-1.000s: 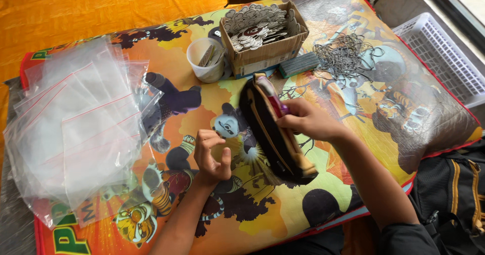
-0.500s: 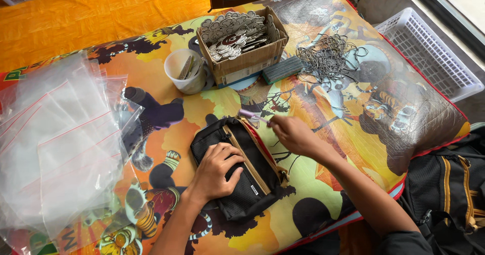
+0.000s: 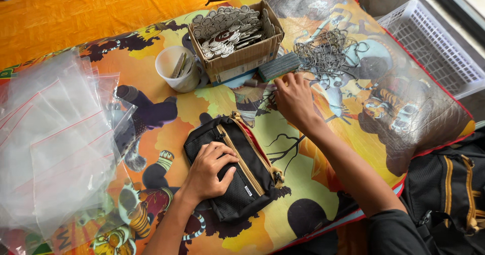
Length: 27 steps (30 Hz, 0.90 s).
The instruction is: The person uses a purple comb to brush the surface of a black pouch on a table. They then open the pouch, pick up a flower-shaped cardboard cutout and a metal chain, and attach the chain to the cutout to create a keychain.
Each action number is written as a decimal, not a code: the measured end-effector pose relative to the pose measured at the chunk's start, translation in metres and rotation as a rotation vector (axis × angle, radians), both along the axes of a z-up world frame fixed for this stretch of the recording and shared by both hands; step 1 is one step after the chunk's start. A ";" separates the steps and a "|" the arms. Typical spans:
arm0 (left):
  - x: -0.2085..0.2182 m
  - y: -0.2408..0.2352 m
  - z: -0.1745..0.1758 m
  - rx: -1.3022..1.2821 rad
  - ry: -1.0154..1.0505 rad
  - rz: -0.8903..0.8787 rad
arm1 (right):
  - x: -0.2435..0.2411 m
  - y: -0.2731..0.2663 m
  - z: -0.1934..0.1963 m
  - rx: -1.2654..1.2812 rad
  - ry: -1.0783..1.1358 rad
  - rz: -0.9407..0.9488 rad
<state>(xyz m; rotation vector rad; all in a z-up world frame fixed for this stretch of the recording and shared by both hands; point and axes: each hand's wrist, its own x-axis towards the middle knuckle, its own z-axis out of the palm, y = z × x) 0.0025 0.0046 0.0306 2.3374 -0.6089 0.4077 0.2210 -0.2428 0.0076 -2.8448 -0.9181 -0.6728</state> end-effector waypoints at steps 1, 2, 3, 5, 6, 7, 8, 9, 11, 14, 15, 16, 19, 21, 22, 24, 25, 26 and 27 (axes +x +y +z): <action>0.000 0.001 0.001 0.003 0.009 0.000 | -0.014 0.001 0.014 0.003 0.009 0.000; -0.001 -0.001 0.001 0.009 -0.006 0.006 | -0.029 0.001 0.027 0.057 0.087 0.037; -0.001 -0.002 0.002 0.015 -0.022 0.012 | -0.043 0.001 0.041 0.112 0.166 0.074; -0.003 -0.003 0.001 0.028 -0.024 0.019 | -0.065 -0.015 0.021 0.219 0.354 0.187; -0.002 -0.004 0.001 0.041 -0.040 0.029 | -0.075 -0.023 0.012 0.328 0.527 0.304; -0.004 -0.005 0.001 0.039 -0.039 0.022 | -0.094 -0.026 0.028 0.328 0.528 0.297; -0.005 -0.006 0.002 0.052 -0.033 0.036 | -0.113 -0.029 0.044 0.291 0.662 0.308; -0.007 -0.007 0.003 0.066 -0.028 0.050 | -0.132 -0.031 0.061 0.253 0.797 0.320; -0.008 -0.008 0.002 0.068 -0.036 0.050 | -0.153 -0.037 0.071 0.231 0.826 0.313; -0.007 -0.009 -0.001 0.088 -0.065 0.056 | -0.174 -0.046 0.062 0.184 0.785 0.307; -0.007 -0.010 -0.002 0.105 -0.078 0.060 | -0.180 -0.049 0.054 0.161 0.722 0.304; -0.007 -0.011 -0.002 0.107 -0.083 0.061 | -0.184 -0.049 0.057 0.161 0.717 0.307; -0.009 -0.011 -0.002 0.122 -0.086 0.071 | -0.190 -0.047 0.060 0.180 0.620 0.349; -0.009 -0.012 -0.003 0.116 -0.080 0.069 | -0.190 -0.046 0.060 0.068 0.601 0.338; -0.009 -0.012 -0.002 0.116 -0.083 0.066 | -0.189 -0.044 0.060 0.069 0.599 0.336; -0.008 -0.011 -0.002 0.138 -0.095 0.055 | -0.187 -0.040 0.059 -0.012 0.655 0.292; -0.008 -0.011 -0.002 0.138 -0.097 0.054 | -0.186 -0.040 0.056 -0.012 0.654 0.292; -0.009 -0.011 -0.002 0.126 -0.090 0.059 | -0.185 -0.040 0.053 -0.015 0.651 0.307; -0.009 -0.012 -0.002 0.113 -0.084 0.064 | -0.184 -0.039 0.050 -0.018 0.649 0.322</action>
